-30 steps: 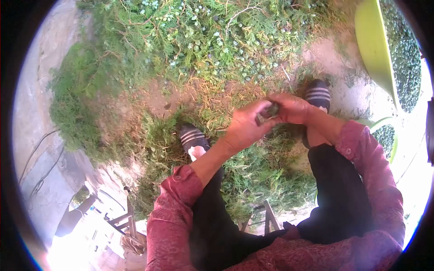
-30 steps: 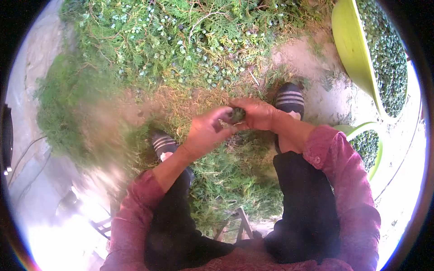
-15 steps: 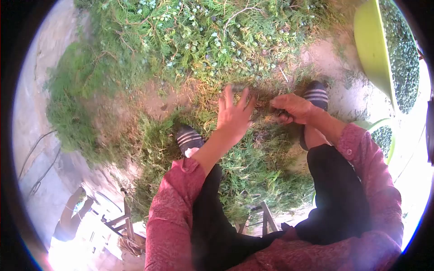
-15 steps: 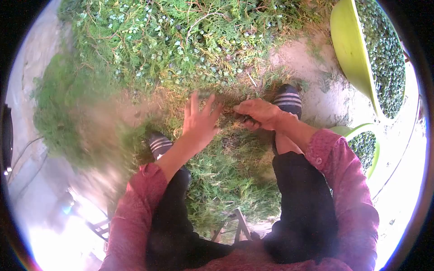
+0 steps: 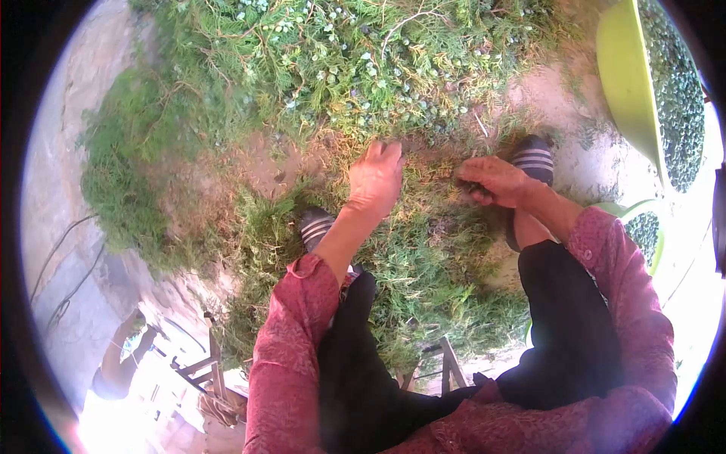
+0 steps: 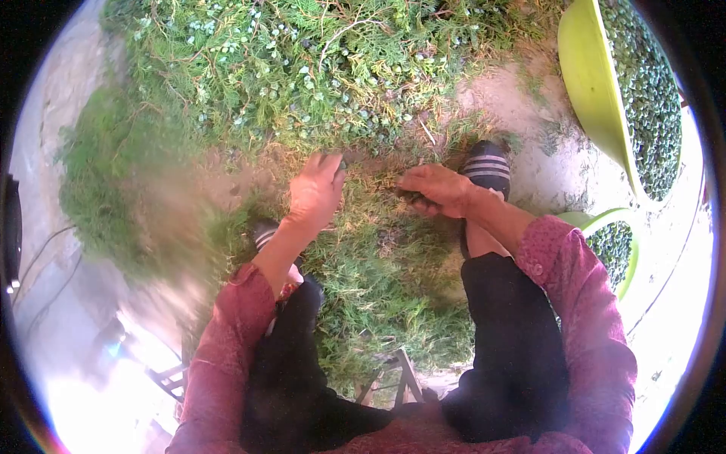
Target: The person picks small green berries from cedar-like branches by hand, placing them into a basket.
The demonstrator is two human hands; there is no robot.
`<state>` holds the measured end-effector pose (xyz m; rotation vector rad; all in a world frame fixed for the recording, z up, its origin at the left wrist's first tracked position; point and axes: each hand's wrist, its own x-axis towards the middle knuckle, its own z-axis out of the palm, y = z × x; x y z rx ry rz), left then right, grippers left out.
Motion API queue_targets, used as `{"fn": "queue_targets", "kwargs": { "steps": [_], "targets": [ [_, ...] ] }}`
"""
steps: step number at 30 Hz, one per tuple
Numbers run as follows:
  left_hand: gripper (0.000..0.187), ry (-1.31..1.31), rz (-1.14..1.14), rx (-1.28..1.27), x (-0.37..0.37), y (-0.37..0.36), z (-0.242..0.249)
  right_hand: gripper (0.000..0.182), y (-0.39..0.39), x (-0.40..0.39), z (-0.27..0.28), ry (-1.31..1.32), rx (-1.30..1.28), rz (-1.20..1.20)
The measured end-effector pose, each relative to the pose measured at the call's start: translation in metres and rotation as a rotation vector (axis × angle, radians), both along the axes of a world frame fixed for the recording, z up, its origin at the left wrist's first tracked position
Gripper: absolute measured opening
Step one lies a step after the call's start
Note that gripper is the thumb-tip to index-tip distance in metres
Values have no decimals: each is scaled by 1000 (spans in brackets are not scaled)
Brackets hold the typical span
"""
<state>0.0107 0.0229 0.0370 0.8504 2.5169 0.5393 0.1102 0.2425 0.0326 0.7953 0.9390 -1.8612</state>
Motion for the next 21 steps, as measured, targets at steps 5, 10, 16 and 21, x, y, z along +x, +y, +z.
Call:
{"fn": "queue_targets", "kwargs": {
  "steps": [5, 10, 16, 21],
  "targets": [
    [17, -15, -47, -144, -2, -4, -16, 26, -3, -3, -3, 61, 19, 60],
    [22, -82, -48, 390, 18, -3, 17, 26, -19, -12, 15, -56, 3, -138],
    [25, -57, 105, 320, 26, -20, 0, 23, -22, -5, 0, -57, -93, 23],
    [19, -30, 251, 29, 2, -31, -19, 21, -23, -7, 2, -103, -67, 61]
  ]
}}
